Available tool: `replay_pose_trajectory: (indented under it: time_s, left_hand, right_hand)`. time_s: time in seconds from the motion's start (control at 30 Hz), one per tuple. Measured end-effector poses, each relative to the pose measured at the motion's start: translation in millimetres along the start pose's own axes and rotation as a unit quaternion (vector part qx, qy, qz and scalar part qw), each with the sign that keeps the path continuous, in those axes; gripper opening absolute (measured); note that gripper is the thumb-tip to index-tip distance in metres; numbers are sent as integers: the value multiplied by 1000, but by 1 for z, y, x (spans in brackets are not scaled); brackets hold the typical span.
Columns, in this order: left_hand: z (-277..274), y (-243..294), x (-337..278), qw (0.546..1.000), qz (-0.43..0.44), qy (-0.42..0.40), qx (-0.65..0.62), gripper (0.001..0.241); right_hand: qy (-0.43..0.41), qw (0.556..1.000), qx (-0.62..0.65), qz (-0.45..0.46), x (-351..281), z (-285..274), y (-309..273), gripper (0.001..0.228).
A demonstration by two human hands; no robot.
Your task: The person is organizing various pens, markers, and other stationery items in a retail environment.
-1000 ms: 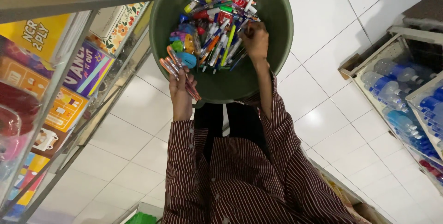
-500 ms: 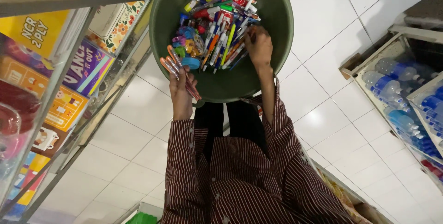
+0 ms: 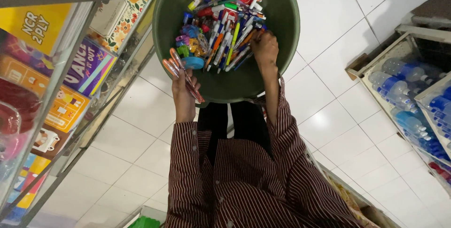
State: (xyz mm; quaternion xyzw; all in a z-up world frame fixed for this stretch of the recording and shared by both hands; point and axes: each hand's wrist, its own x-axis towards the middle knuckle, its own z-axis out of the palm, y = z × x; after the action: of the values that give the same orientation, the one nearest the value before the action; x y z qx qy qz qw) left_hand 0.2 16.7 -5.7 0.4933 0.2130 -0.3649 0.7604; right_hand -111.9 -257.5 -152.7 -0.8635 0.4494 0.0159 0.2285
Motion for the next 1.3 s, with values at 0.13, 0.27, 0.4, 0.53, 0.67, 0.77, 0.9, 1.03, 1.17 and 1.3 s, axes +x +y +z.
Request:
replay_pose_trajectory:
  time_s: [0.13,0.27,0.4,0.53,0.67,0.77,0.9,1.03,1.17,1.3]
  left_hand:
    - [0,0,-1,1000,-6,-2,-24,31]
    - [5,6,-4,1000,-16,6,-18,34]
    - [8,9,-3,1000,-25,13,1,35]
    - [5,9,-1,1000,-21,3,3,37]
    - [7,12,-1,1000,-22,5,18,38]
    - [9,13,-1,999,-25,7,23,38]
    - [3,10,1,999,-27,3,24,30]
    - [0,7,3,998,-34,4,54,24]
    - [5,1,5,996,-56,-7,70,24]
    - [20,1,-4,988,-86,-20,127,21]
  right_hand:
    - [55,997,29,-38,-27,-15,-10,16]
    - [-13,999,35,34,-59,-49,-42,18]
    - [-38,999,-4,-1,-94,-70,-70,18]
    - [-12,1000,-9,-19,-120,-64,-74,25]
    - [-45,997,-37,-41,-125,-75,-86,41]
    - [-46,997,-43,-52,-125,-74,-83,35]
    - [4,999,3,-50,-115,-74,-61,31]
    - [-27,994,91,50,-74,-76,-37,36]
    - [-51,990,-62,-115,-33,-67,-22,46]
    - [-108,928,-282,-220,-10,-29,3,29]
